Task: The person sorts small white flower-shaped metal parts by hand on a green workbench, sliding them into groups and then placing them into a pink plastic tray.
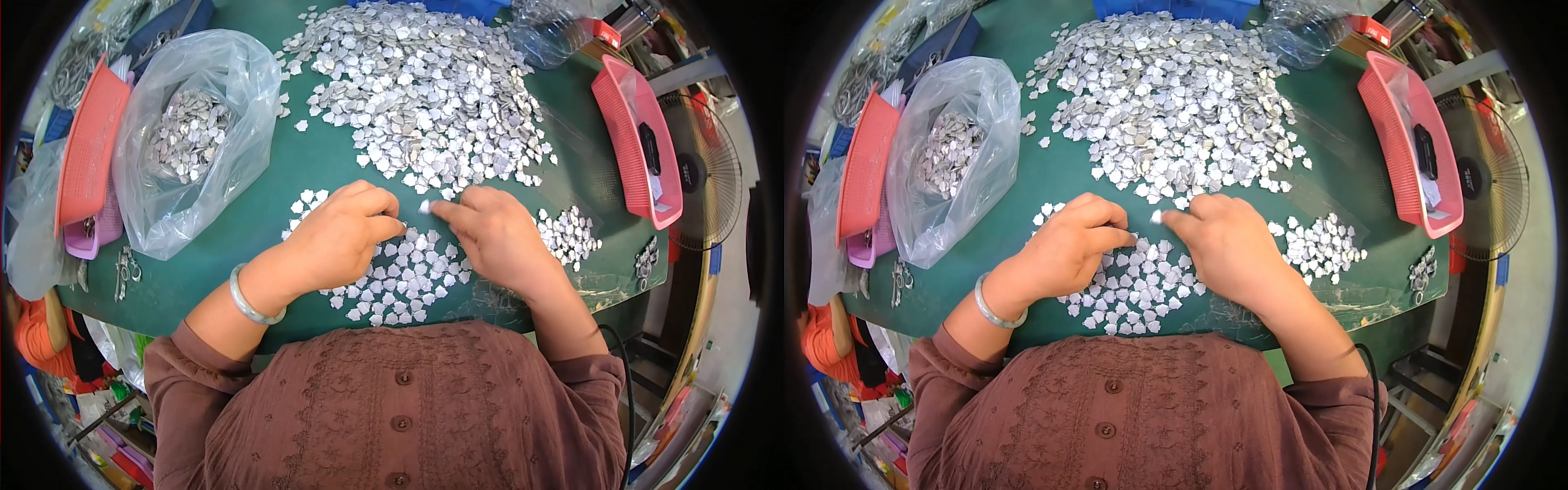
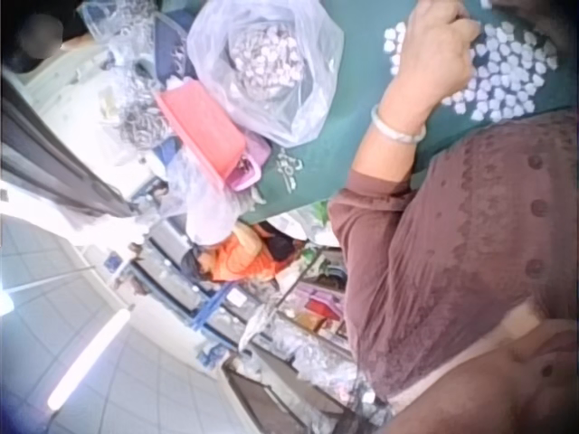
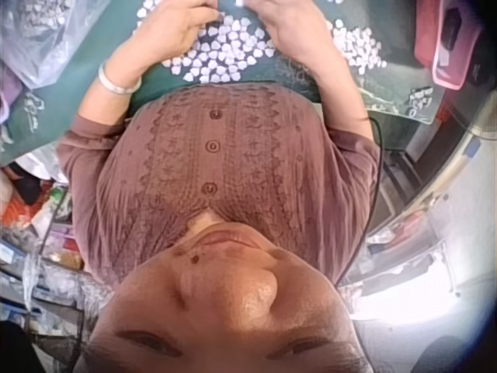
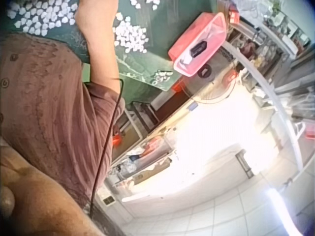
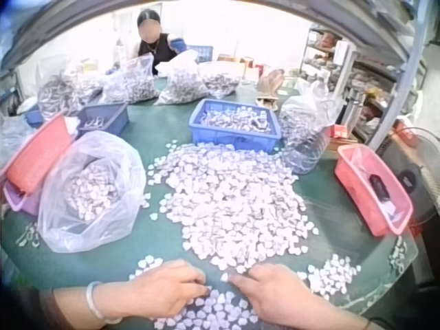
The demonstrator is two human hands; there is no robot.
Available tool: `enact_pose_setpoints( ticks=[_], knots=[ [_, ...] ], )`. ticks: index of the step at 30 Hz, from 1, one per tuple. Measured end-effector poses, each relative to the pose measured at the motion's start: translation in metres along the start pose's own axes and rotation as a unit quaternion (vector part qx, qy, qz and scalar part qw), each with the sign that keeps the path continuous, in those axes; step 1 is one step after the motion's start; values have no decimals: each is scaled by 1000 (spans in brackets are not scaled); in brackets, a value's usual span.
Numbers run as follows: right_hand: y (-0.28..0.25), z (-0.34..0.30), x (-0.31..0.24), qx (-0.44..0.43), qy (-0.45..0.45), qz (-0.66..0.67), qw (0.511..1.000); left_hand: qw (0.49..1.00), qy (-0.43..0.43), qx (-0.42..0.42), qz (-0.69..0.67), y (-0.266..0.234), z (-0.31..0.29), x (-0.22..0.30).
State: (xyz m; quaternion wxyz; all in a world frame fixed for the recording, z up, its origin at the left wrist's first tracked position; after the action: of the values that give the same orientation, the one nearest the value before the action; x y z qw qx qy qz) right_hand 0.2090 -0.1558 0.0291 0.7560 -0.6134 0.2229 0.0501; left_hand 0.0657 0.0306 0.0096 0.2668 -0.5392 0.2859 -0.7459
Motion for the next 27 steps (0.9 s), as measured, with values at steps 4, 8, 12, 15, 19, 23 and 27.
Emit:
enact_pose_setpoints(
  ticks=[4, 8, 12, 15, 19, 23, 27],
  knots=[
    [-6, -2, 1, -5, -7, 19, 1000, 999, -11, 35, 14, 0, 2, 1],
    [-4, -4, 4, 9, 38, -7, 999, 998, -13, 54, 36, 1, 4, 0],
    [-1, -6, 5, 16, 37, 10, 999, 997, -17, 53, 44, 2, 5, 2],
    [-2, -7, 5, 10, 31, 13, 999, 998, -18, 40, 47, 2, 6, 6],
    [-7, -9, 4, -58, -2, 64, 996, 998, 4, 5, 66, 3, 5, 9],
    [-4, -7, 12, 45, 50, 40, 997, 998, -13, 14, 52, 5, 8, 9],
    [-7, -9, 10, 39, 50, -6, 998, 997, -24, 28, 74, 3, 12, 10]
  ],
)
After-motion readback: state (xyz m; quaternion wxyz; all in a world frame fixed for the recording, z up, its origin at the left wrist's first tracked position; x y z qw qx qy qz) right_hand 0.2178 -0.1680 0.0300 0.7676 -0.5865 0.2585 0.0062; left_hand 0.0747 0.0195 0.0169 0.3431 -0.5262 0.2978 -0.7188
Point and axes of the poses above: each hand's wrist, its own z-axis towards the middle knuckle, its own y-axis out of the palm, x = y × z, the point moved 1 cm from there along z, towards the middle knuckle, and after that the axes turned 1 degree about -z, right-handed, at the moved point
